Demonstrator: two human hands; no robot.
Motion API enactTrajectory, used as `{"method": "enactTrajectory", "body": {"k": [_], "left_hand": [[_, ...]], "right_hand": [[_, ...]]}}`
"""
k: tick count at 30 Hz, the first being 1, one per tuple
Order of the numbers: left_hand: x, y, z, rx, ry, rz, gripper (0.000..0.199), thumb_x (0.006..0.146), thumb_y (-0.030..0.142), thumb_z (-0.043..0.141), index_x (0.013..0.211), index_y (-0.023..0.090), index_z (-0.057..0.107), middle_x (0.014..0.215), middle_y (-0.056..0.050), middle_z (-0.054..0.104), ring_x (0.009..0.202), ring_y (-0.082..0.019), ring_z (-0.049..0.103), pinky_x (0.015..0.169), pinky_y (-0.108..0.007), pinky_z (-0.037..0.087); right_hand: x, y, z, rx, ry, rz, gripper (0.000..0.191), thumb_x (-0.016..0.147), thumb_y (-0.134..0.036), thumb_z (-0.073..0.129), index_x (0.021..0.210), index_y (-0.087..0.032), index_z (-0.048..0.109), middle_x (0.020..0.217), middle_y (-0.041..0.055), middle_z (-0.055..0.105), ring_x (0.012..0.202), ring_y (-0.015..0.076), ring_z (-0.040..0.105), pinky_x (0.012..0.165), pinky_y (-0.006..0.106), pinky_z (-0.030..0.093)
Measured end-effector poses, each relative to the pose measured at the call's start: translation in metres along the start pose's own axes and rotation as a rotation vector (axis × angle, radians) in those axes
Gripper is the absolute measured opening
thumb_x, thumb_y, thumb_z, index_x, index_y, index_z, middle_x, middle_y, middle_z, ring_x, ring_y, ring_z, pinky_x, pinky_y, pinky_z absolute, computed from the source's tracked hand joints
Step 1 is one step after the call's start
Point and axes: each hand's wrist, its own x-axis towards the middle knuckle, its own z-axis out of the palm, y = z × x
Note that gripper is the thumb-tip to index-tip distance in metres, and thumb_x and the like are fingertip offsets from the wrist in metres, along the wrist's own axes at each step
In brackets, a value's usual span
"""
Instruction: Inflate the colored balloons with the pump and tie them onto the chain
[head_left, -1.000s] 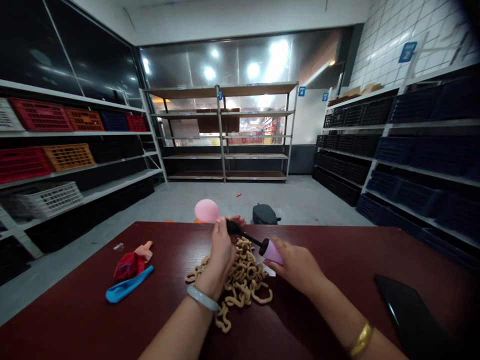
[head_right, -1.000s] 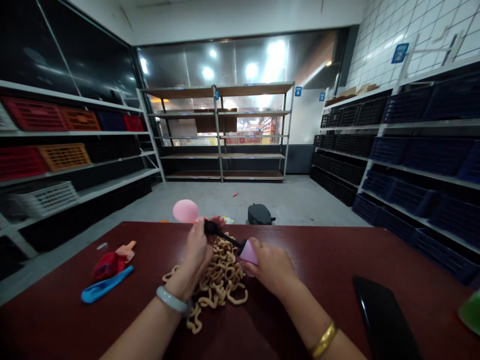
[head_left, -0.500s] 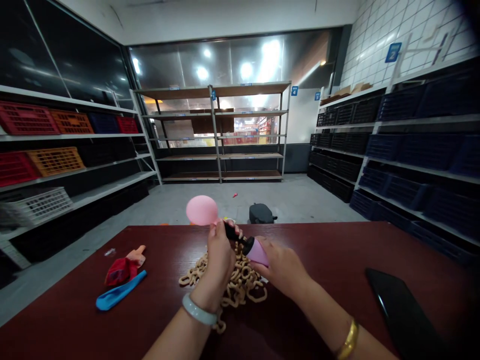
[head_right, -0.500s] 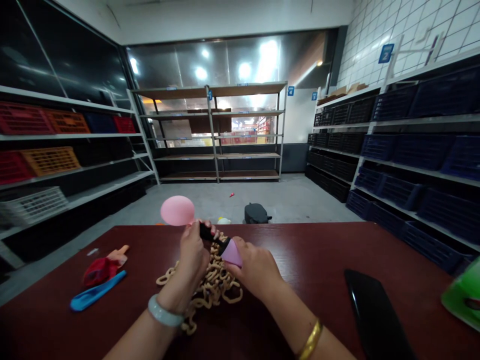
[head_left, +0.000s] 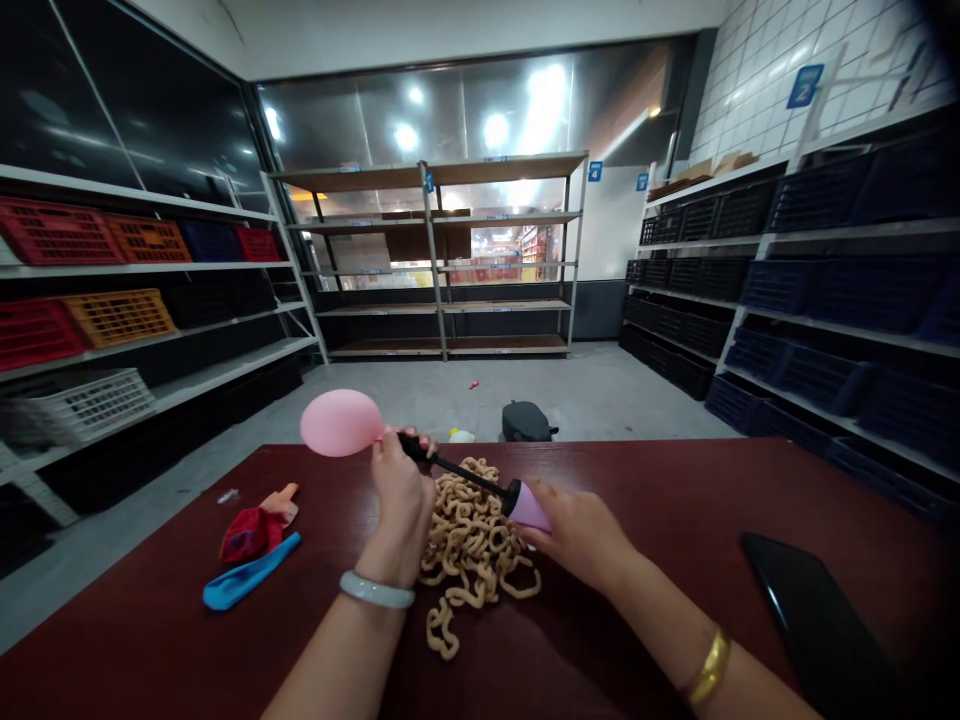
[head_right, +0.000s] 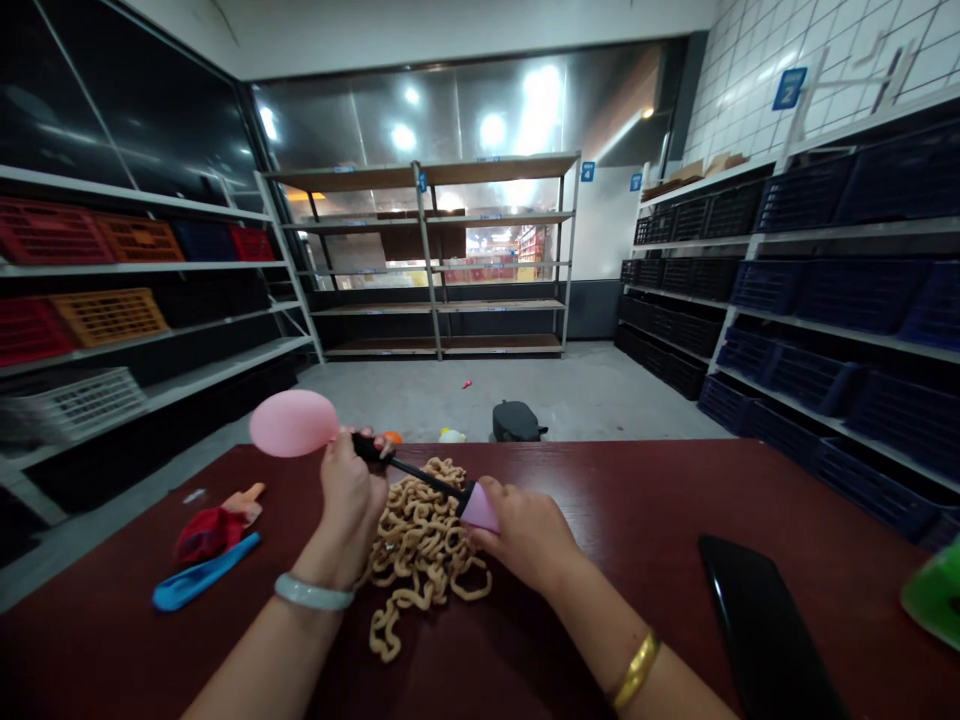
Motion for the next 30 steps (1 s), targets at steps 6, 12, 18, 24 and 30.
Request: {"method": "enactTrajectory", "body": {"k": [6, 12, 18, 24, 30], "left_hand": [[-0.056, -0.038, 0.021, -0.009, -0.053, -0.199, 0.024, 0.079, 0.031, 0.063, 0.080, 0.021, 0.041, 0.068, 0.004, 0.052, 0.054, -0.009, 0.050, 0.053, -0.022, 0.040], [-0.081, -0.044, 0.030, -0.020, -0.090, -0.259, 0.026, 0.079, 0.034, 0.064, 0.080, 0.021, 0.042, 0.070, 0.003, 0.051, 0.055, -0.010, 0.050, 0.055, -0.024, 0.042], [-0.046, -0.018, 0.025, 0.014, -0.083, -0.142, 0.026, 0.078, 0.031, 0.063, 0.078, 0.021, 0.040, 0.068, 0.003, 0.050, 0.052, -0.010, 0.049, 0.049, -0.023, 0.039], [0.011, 0.015, -0.003, 0.044, 0.013, 0.072, 0.020, 0.080, 0.031, 0.060, 0.079, 0.020, 0.043, 0.062, 0.004, 0.047, 0.047, -0.009, 0.045, 0.044, -0.021, 0.034], [0.007, 0.010, -0.001, 0.018, -0.022, 0.074, 0.018, 0.081, 0.030, 0.058, 0.081, 0.021, 0.043, 0.064, 0.003, 0.047, 0.048, -0.011, 0.047, 0.045, -0.023, 0.035]], "right_hand": [[0.000, 0.000, -0.003, -0.051, 0.012, 0.039, 0.060, 0.088, -0.053, 0.048, 0.137, -0.020, 0.038, 0.114, 0.0138, 0.065, 0.099, 0.0291, 0.064, 0.077, 0.036, 0.045], [0.000, -0.009, -0.009, -0.063, 0.021, 0.060, 0.059, 0.089, -0.051, 0.049, 0.138, -0.021, 0.036, 0.114, 0.0133, 0.064, 0.097, 0.0270, 0.064, 0.076, 0.034, 0.044], [0.000, -0.013, -0.007, -0.002, 0.034, 0.048, 0.060, 0.086, -0.055, 0.051, 0.135, -0.023, 0.039, 0.113, 0.0106, 0.065, 0.098, 0.0268, 0.064, 0.076, 0.034, 0.044], [-0.002, -0.011, -0.007, -0.022, -0.046, 0.070, 0.054, 0.081, -0.059, 0.056, 0.122, -0.025, 0.049, 0.102, 0.0080, 0.068, 0.093, 0.0258, 0.065, 0.073, 0.031, 0.043], [0.000, 0.003, -0.005, -0.120, -0.015, 0.109, 0.044, 0.080, -0.059, 0.055, 0.104, -0.023, 0.053, 0.092, 0.0075, 0.069, 0.082, 0.0255, 0.066, 0.064, 0.031, 0.041]]}}
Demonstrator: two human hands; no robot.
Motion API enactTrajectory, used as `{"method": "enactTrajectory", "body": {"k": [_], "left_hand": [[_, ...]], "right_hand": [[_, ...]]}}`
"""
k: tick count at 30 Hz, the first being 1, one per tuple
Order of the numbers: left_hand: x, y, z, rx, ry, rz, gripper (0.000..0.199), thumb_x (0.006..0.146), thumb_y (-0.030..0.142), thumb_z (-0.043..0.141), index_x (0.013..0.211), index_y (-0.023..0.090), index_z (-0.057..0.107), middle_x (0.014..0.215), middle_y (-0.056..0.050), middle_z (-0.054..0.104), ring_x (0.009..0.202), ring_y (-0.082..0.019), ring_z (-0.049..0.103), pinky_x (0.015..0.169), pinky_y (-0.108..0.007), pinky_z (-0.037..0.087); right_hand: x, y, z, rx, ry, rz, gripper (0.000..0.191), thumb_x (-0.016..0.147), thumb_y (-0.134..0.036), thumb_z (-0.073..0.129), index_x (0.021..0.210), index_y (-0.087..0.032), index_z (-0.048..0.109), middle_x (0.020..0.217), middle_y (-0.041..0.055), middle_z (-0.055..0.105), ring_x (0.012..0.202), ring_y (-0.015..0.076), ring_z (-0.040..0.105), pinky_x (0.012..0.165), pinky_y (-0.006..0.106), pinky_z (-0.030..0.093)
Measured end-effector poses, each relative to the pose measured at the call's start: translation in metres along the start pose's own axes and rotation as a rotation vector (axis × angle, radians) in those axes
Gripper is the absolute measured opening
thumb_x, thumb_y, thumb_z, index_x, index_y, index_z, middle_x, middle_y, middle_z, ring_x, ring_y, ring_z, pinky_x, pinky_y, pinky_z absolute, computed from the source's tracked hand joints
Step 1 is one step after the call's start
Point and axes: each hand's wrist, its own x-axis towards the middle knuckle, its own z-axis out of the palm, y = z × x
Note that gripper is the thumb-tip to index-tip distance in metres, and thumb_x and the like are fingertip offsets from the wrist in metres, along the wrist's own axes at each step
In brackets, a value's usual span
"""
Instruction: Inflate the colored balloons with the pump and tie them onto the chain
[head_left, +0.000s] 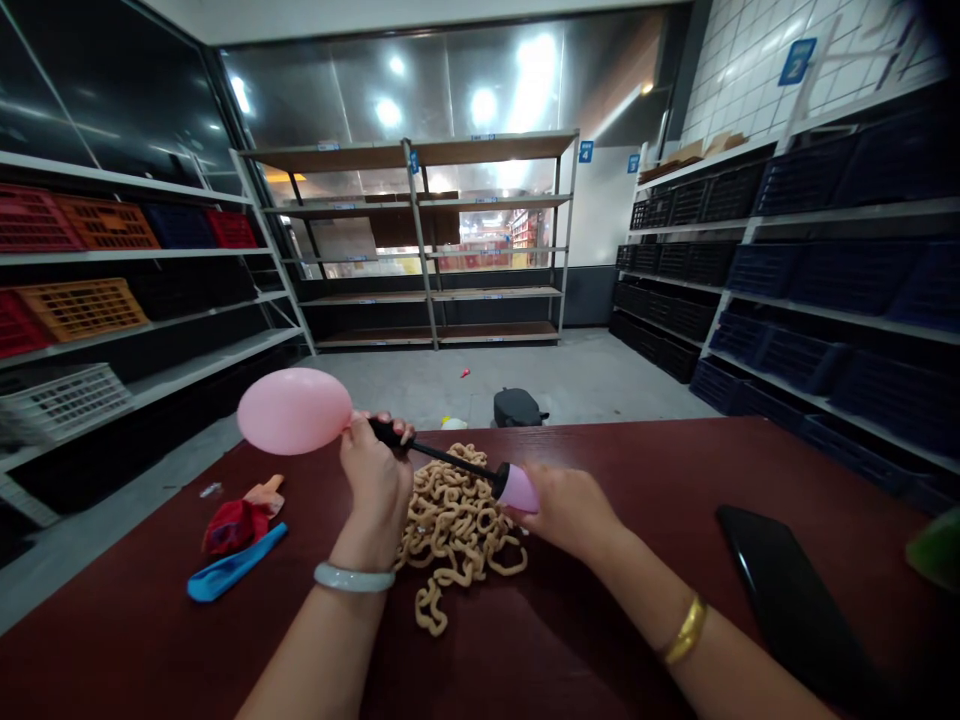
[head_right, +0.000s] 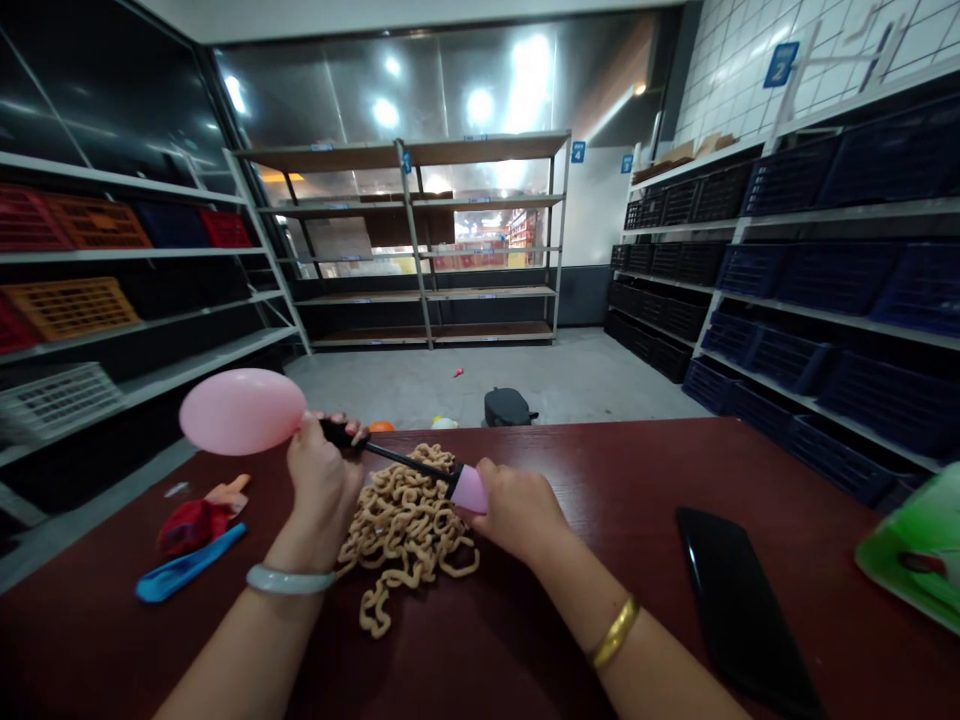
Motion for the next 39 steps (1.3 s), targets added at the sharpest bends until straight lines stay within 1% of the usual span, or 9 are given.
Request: {"method": "enactTrajectory", "body": {"k": [4, 8, 12, 15, 22, 29, 32, 35, 39], "left_hand": [[-0.025, -0.022, 0.011, -0.042, 0.018, -0.073, 0.017, 0.081, 0.028, 0.057, 0.080, 0.021, 0.042, 0.064, 0.003, 0.049, 0.051, -0.012, 0.049, 0.047, -0.024, 0.037], [-0.061, -0.039, 0.023, -0.053, -0.019, -0.175, 0.019, 0.081, 0.028, 0.059, 0.081, 0.021, 0.041, 0.067, 0.003, 0.050, 0.054, -0.011, 0.050, 0.050, -0.024, 0.040], [-0.096, -0.047, 0.036, -0.062, -0.044, -0.283, 0.020, 0.081, 0.028, 0.061, 0.081, 0.021, 0.041, 0.070, 0.003, 0.051, 0.056, -0.010, 0.051, 0.056, -0.025, 0.044], [-0.106, -0.047, 0.040, -0.054, -0.051, -0.309, 0.020, 0.080, 0.026, 0.061, 0.081, 0.020, 0.042, 0.071, 0.002, 0.051, 0.058, -0.010, 0.051, 0.058, -0.025, 0.045], [-0.086, -0.043, 0.035, -0.023, -0.087, -0.300, 0.022, 0.078, 0.028, 0.062, 0.081, 0.021, 0.041, 0.070, 0.003, 0.051, 0.054, -0.009, 0.050, 0.054, -0.025, 0.043], [-0.020, -0.006, 0.015, 0.011, 0.027, -0.135, 0.023, 0.074, 0.024, 0.064, 0.077, 0.020, 0.042, 0.066, 0.003, 0.050, 0.052, -0.011, 0.050, 0.048, -0.024, 0.038], [-0.002, 0.006, 0.005, 0.020, 0.059, -0.083, 0.020, 0.074, 0.024, 0.062, 0.077, 0.019, 0.043, 0.064, 0.004, 0.049, 0.051, -0.011, 0.049, 0.047, -0.024, 0.037], [-0.003, 0.002, 0.002, -0.011, 0.055, -0.061, 0.019, 0.075, 0.025, 0.062, 0.078, 0.020, 0.044, 0.064, 0.004, 0.049, 0.051, -0.011, 0.048, 0.046, -0.023, 0.036], [-0.030, -0.019, 0.011, -0.065, 0.047, -0.108, 0.018, 0.077, 0.027, 0.062, 0.079, 0.020, 0.045, 0.065, 0.004, 0.049, 0.053, -0.011, 0.048, 0.047, -0.023, 0.037]], "right_hand": [[0.001, 0.012, -0.001, -0.052, 0.050, 0.031, 0.039, 0.079, -0.056, 0.056, 0.098, -0.022, 0.054, 0.084, 0.0073, 0.069, 0.076, 0.0259, 0.066, 0.061, 0.031, 0.039], [-0.001, 0.008, -0.005, -0.046, 0.100, 0.009, 0.039, 0.079, -0.055, 0.055, 0.098, -0.021, 0.053, 0.086, 0.0072, 0.069, 0.075, 0.0250, 0.066, 0.058, 0.029, 0.038], [-0.004, -0.001, -0.008, -0.025, 0.102, 0.018, 0.039, 0.080, -0.055, 0.055, 0.097, -0.021, 0.052, 0.085, 0.0070, 0.068, 0.073, 0.0237, 0.066, 0.057, 0.029, 0.038], [-0.005, -0.006, -0.010, -0.013, 0.093, 0.029, 0.037, 0.081, -0.053, 0.056, 0.097, -0.021, 0.051, 0.086, 0.0072, 0.068, 0.074, 0.0229, 0.066, 0.058, 0.029, 0.038], [-0.004, -0.009, -0.007, 0.063, 0.079, 0.029, 0.037, 0.081, -0.056, 0.054, 0.096, -0.022, 0.053, 0.086, 0.0045, 0.069, 0.076, 0.0222, 0.066, 0.059, 0.028, 0.036], [0.000, -0.003, -0.002, 0.064, 0.107, 0.003, 0.042, 0.079, -0.062, 0.054, 0.096, -0.023, 0.056, 0.087, 0.0045, 0.069, 0.078, 0.0235, 0.066, 0.060, 0.029, 0.037], [0.001, -0.001, 0.001, 0.053, 0.114, -0.001, 0.041, 0.078, -0.061, 0.055, 0.093, -0.023, 0.056, 0.087, 0.0044, 0.069, 0.079, 0.0243, 0.066, 0.061, 0.029, 0.038], [0.002, 0.001, 0.002, 0.042, 0.105, 0.010, 0.036, 0.078, -0.054, 0.058, 0.096, -0.023, 0.056, 0.087, 0.0046, 0.069, 0.079, 0.0244, 0.066, 0.061, 0.030, 0.038], [0.000, 0.000, 0.002, 0.038, 0.121, 0.018, 0.033, 0.077, -0.047, 0.060, 0.099, -0.023, 0.056, 0.087, 0.0048, 0.069, 0.080, 0.0247, 0.067, 0.062, 0.030, 0.038]]}}
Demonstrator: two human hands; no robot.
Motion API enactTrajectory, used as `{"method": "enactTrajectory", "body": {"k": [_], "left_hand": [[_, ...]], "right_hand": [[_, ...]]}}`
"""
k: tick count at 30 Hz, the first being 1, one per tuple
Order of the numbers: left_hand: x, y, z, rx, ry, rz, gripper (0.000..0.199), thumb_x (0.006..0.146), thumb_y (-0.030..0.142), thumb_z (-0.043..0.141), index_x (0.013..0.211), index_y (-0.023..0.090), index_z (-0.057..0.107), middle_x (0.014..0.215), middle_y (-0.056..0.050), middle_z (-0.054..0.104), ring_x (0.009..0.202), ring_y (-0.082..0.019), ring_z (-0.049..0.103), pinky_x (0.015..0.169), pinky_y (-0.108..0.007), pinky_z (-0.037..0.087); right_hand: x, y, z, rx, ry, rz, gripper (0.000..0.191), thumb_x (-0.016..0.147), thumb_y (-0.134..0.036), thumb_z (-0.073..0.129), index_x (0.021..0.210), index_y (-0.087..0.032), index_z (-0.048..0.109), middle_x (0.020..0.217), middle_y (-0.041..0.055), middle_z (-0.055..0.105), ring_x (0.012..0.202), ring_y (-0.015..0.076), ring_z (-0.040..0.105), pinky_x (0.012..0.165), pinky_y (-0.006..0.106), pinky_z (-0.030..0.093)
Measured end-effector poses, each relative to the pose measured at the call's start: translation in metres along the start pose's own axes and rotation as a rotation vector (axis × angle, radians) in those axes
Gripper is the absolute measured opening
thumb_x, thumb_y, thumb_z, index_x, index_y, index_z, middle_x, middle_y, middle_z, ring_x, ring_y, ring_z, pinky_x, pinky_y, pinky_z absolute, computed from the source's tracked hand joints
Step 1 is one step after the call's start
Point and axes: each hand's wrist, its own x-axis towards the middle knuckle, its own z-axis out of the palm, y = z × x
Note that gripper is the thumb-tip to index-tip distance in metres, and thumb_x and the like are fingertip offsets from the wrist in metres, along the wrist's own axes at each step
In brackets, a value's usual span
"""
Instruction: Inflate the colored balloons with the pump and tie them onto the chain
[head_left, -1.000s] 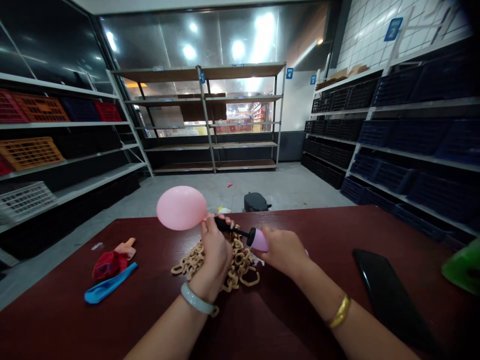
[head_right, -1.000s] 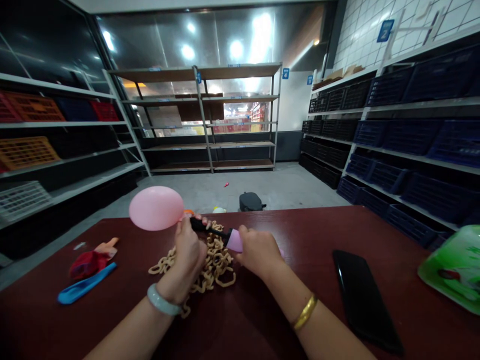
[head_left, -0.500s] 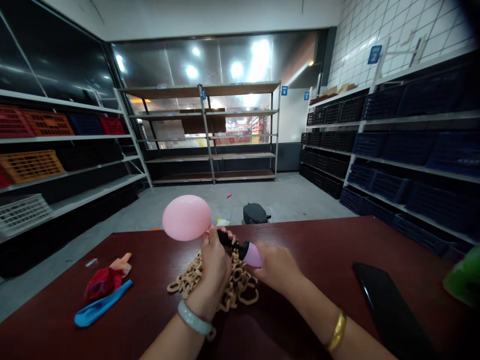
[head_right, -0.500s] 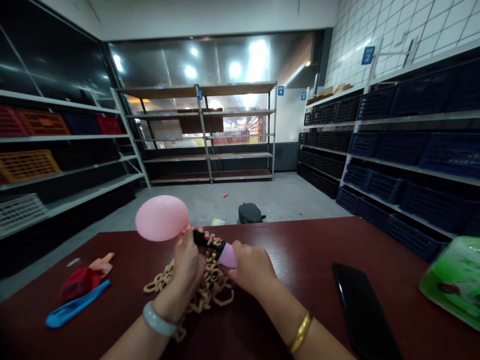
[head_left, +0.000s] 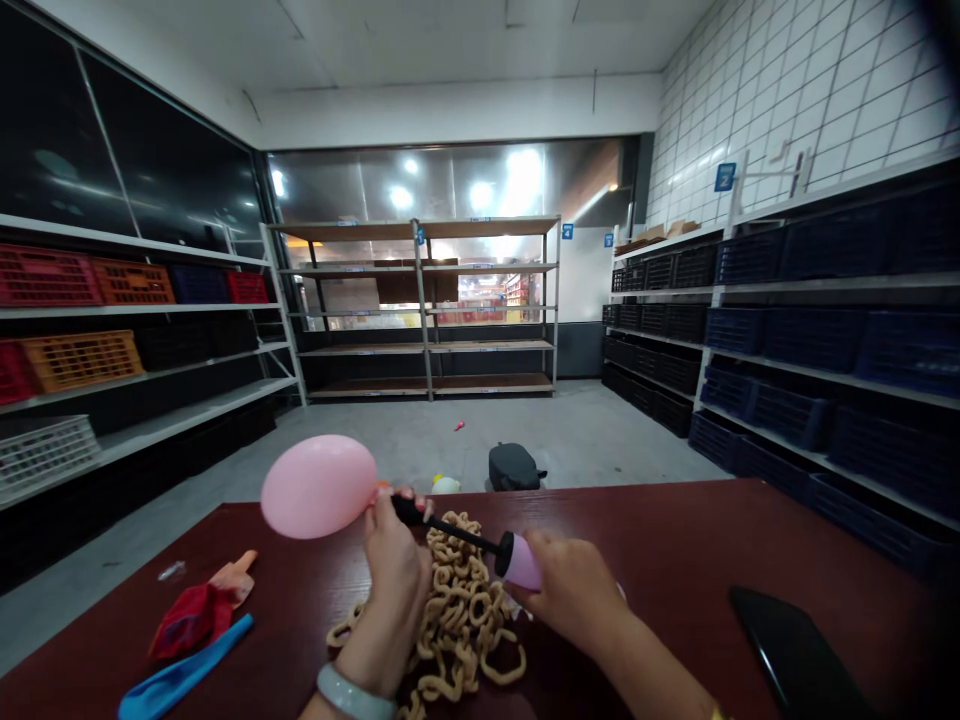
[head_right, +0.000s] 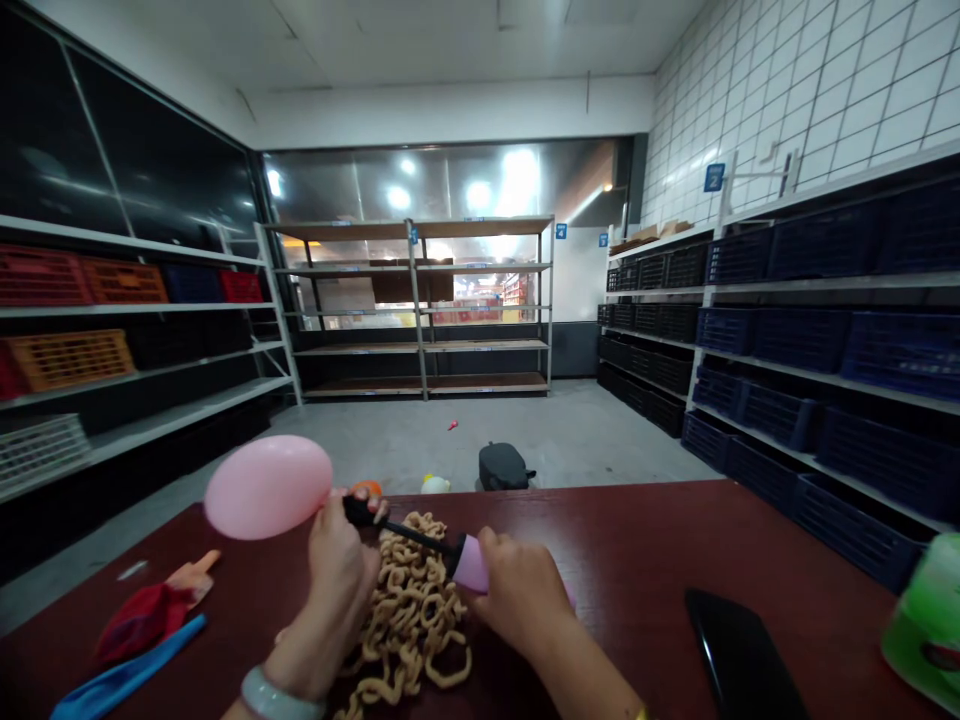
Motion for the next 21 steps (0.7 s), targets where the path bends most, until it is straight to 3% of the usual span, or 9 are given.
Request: {"method": "enactTrajectory", "body": {"k": [6, 10, 16, 21], "left_hand": [[-0.057, -0.033, 0.012, -0.016, -0.076, -0.214, 0.020, 0.079, 0.032, 0.064, 0.082, 0.021, 0.048, 0.070, 0.002, 0.052, 0.057, -0.011, 0.051, 0.055, -0.025, 0.044], [-0.071, -0.036, 0.015, 0.019, -0.112, -0.259, 0.021, 0.079, 0.036, 0.064, 0.083, 0.020, 0.051, 0.074, -0.001, 0.056, 0.061, -0.013, 0.054, 0.059, -0.027, 0.046], [-0.058, -0.023, 0.024, 0.040, -0.127, -0.207, 0.026, 0.078, 0.035, 0.065, 0.074, 0.019, 0.045, 0.066, 0.003, 0.048, 0.053, -0.010, 0.047, 0.052, -0.025, 0.043], [-0.018, 0.006, 0.015, 0.040, -0.096, -0.110, 0.027, 0.075, 0.031, 0.068, 0.077, 0.019, 0.045, 0.069, 0.003, 0.050, 0.054, -0.010, 0.049, 0.050, -0.023, 0.039]], "right_hand": [[-0.002, -0.004, 0.001, 0.038, 0.018, 0.012, 0.030, 0.077, -0.047, 0.059, 0.094, -0.023, 0.055, 0.085, 0.0051, 0.069, 0.077, 0.0246, 0.066, 0.060, 0.029, 0.035], [-0.002, -0.005, 0.003, 0.067, 0.026, 0.018, 0.029, 0.076, -0.045, 0.060, 0.093, -0.023, 0.054, 0.084, 0.0047, 0.069, 0.076, 0.0248, 0.067, 0.058, 0.029, 0.034], [-0.001, -0.017, -0.003, 0.126, 0.013, 0.037, 0.029, 0.077, -0.047, 0.059, 0.094, -0.023, 0.054, 0.084, 0.0029, 0.070, 0.074, 0.0232, 0.067, 0.057, 0.028, 0.034], [0.000, -0.017, -0.003, 0.116, -0.005, 0.036, 0.035, 0.076, -0.053, 0.059, 0.095, -0.024, 0.055, 0.086, 0.0032, 0.070, 0.077, 0.0237, 0.067, 0.059, 0.029, 0.036]]}}
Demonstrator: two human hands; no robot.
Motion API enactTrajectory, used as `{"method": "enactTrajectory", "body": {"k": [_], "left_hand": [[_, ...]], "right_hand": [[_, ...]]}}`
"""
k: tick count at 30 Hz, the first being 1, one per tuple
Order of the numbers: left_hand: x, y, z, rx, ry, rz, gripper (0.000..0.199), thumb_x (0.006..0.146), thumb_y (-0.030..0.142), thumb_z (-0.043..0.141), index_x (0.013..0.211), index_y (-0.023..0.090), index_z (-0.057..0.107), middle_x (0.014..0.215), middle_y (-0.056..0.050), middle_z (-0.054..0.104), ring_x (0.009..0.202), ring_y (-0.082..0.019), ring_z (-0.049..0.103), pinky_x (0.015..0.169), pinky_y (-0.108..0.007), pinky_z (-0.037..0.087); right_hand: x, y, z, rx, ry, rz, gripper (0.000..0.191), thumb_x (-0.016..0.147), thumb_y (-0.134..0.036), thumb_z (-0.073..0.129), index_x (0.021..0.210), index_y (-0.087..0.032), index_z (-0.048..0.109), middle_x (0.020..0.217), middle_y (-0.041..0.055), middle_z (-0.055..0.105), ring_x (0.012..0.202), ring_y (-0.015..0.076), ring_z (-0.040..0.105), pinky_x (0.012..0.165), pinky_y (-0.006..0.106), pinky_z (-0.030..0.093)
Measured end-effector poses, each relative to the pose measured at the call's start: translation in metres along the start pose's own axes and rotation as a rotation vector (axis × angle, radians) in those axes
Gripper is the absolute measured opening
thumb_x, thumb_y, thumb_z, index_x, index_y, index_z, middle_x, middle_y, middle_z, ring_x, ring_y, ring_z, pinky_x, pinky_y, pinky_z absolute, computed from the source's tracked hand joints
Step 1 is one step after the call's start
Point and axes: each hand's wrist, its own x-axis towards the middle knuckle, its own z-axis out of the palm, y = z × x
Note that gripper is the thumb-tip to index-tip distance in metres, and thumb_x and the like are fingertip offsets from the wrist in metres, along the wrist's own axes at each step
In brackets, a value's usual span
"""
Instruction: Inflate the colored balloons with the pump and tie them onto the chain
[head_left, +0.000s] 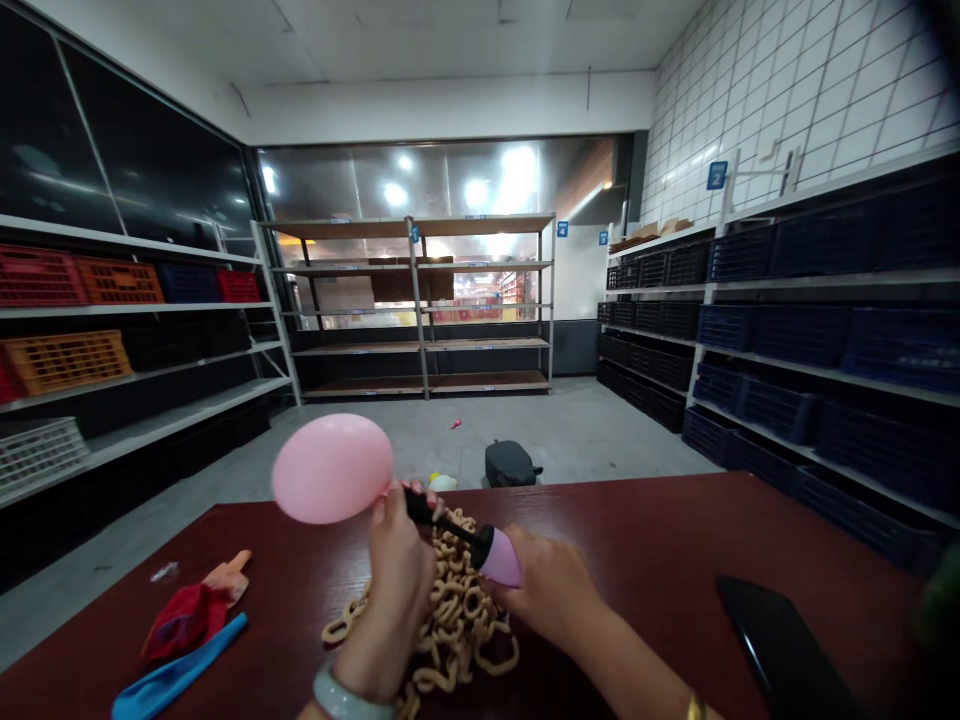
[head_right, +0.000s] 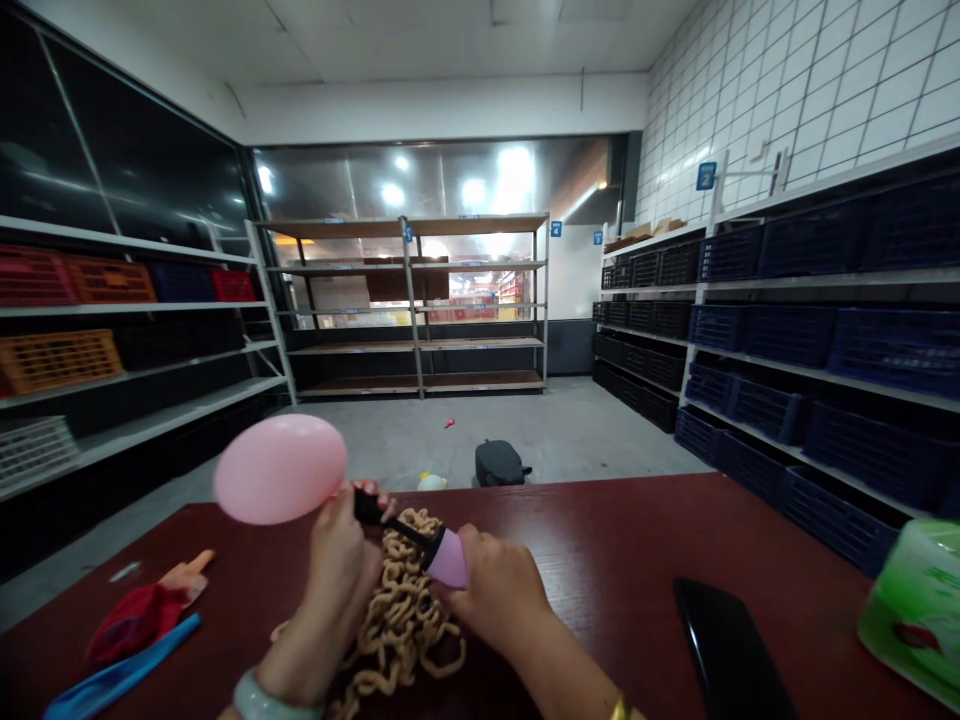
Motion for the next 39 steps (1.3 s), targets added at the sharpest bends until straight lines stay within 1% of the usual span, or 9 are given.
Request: {"method": "enactTrajectory", "body": {"k": [4, 8, 13, 16, 20, 26, 30, 33, 39], "left_hand": [[0.034, 0.028, -0.022, 0.003, 0.053, 0.100, 0.026, 0.073, 0.030, 0.070, 0.077, 0.018, 0.047, 0.067, 0.003, 0.050, 0.054, -0.011, 0.050, 0.047, -0.023, 0.036], [0.043, 0.032, -0.030, -0.008, 0.071, 0.106, 0.024, 0.074, 0.030, 0.069, 0.082, 0.018, 0.050, 0.067, 0.003, 0.050, 0.052, -0.011, 0.049, 0.046, -0.024, 0.036], [0.020, 0.009, -0.014, -0.039, 0.042, 0.092, 0.030, 0.074, 0.031, 0.071, 0.077, 0.020, 0.043, 0.068, 0.004, 0.049, 0.054, -0.010, 0.049, 0.047, -0.023, 0.036], [-0.004, -0.011, -0.001, -0.047, 0.023, 0.003, 0.030, 0.075, 0.033, 0.069, 0.079, 0.021, 0.042, 0.069, 0.004, 0.049, 0.053, -0.009, 0.049, 0.048, -0.022, 0.038], [-0.032, -0.034, 0.009, -0.053, -0.001, -0.123, 0.026, 0.077, 0.034, 0.068, 0.079, 0.021, 0.046, 0.071, 0.003, 0.051, 0.055, -0.010, 0.049, 0.052, -0.024, 0.041], [-0.041, -0.042, 0.011, -0.071, -0.007, -0.142, 0.024, 0.076, 0.032, 0.068, 0.077, 0.020, 0.046, 0.070, 0.003, 0.051, 0.055, -0.010, 0.049, 0.053, -0.023, 0.041], [-0.028, -0.031, 0.006, -0.048, -0.037, -0.129, 0.026, 0.074, 0.032, 0.070, 0.079, 0.020, 0.048, 0.070, 0.002, 0.052, 0.055, -0.010, 0.051, 0.052, -0.025, 0.042], [-0.004, -0.012, -0.005, -0.024, -0.024, -0.050, 0.026, 0.075, 0.032, 0.069, 0.078, 0.019, 0.046, 0.069, 0.002, 0.051, 0.054, -0.011, 0.051, 0.049, -0.025, 0.040], [0.045, 0.023, -0.033, -0.029, 0.109, 0.049, 0.017, 0.077, 0.024, 0.061, 0.076, 0.019, 0.045, 0.064, 0.003, 0.049, 0.051, -0.011, 0.049, 0.046, -0.024, 0.036]], "right_hand": [[0.001, 0.008, 0.004, -0.013, -0.037, -0.052, 0.035, 0.074, -0.053, 0.061, 0.093, -0.024, 0.056, 0.087, 0.0028, 0.070, 0.080, 0.0243, 0.067, 0.062, 0.030, 0.038], [0.000, 0.014, 0.005, -0.030, -0.033, -0.062, 0.033, 0.075, -0.051, 0.061, 0.091, -0.023, 0.057, 0.087, 0.0036, 0.070, 0.080, 0.0251, 0.067, 0.062, 0.030, 0.038], [-0.001, 0.016, 0.002, -0.070, -0.008, -0.065, 0.035, 0.079, -0.055, 0.056, 0.094, -0.023, 0.055, 0.087, 0.0041, 0.070, 0.078, 0.0251, 0.067, 0.060, 0.030, 0.036], [-0.001, 0.012, 0.001, -0.080, -0.008, -0.053, 0.036, 0.080, -0.056, 0.055, 0.095, -0.023, 0.054, 0.086, 0.0040, 0.069, 0.077, 0.0248, 0.067, 0.058, 0.030, 0.036], [-0.002, 0.007, 0.001, -0.070, 0.008, -0.033, 0.030, 0.080, -0.048, 0.058, 0.095, -0.023, 0.053, 0.086, 0.0038, 0.069, 0.076, 0.0238, 0.067, 0.058, 0.029, 0.034], [-0.003, 0.003, -0.001, -0.060, 0.015, -0.027, 0.030, 0.078, -0.045, 0.060, 0.098, -0.023, 0.054, 0.086, 0.0041, 0.069, 0.075, 0.0241, 0.066, 0.057, 0.029, 0.033], [-0.003, 0.003, -0.003, -0.034, 0.002, -0.031, 0.032, 0.080, -0.049, 0.058, 0.098, -0.023, 0.055, 0.089, 0.0044, 0.069, 0.079, 0.0236, 0.067, 0.060, 0.029, 0.035], [-0.002, 0.006, -0.003, -0.055, -0.023, -0.037, 0.037, 0.081, -0.055, 0.057, 0.100, -0.023, 0.055, 0.091, 0.0050, 0.069, 0.081, 0.0242, 0.066, 0.061, 0.029, 0.037], [-0.002, 0.013, -0.002, -0.117, -0.086, -0.065, 0.038, 0.082, -0.057, 0.054, 0.100, -0.023, 0.055, 0.091, 0.0058, 0.069, 0.081, 0.0247, 0.066, 0.062, 0.030, 0.038]]}}
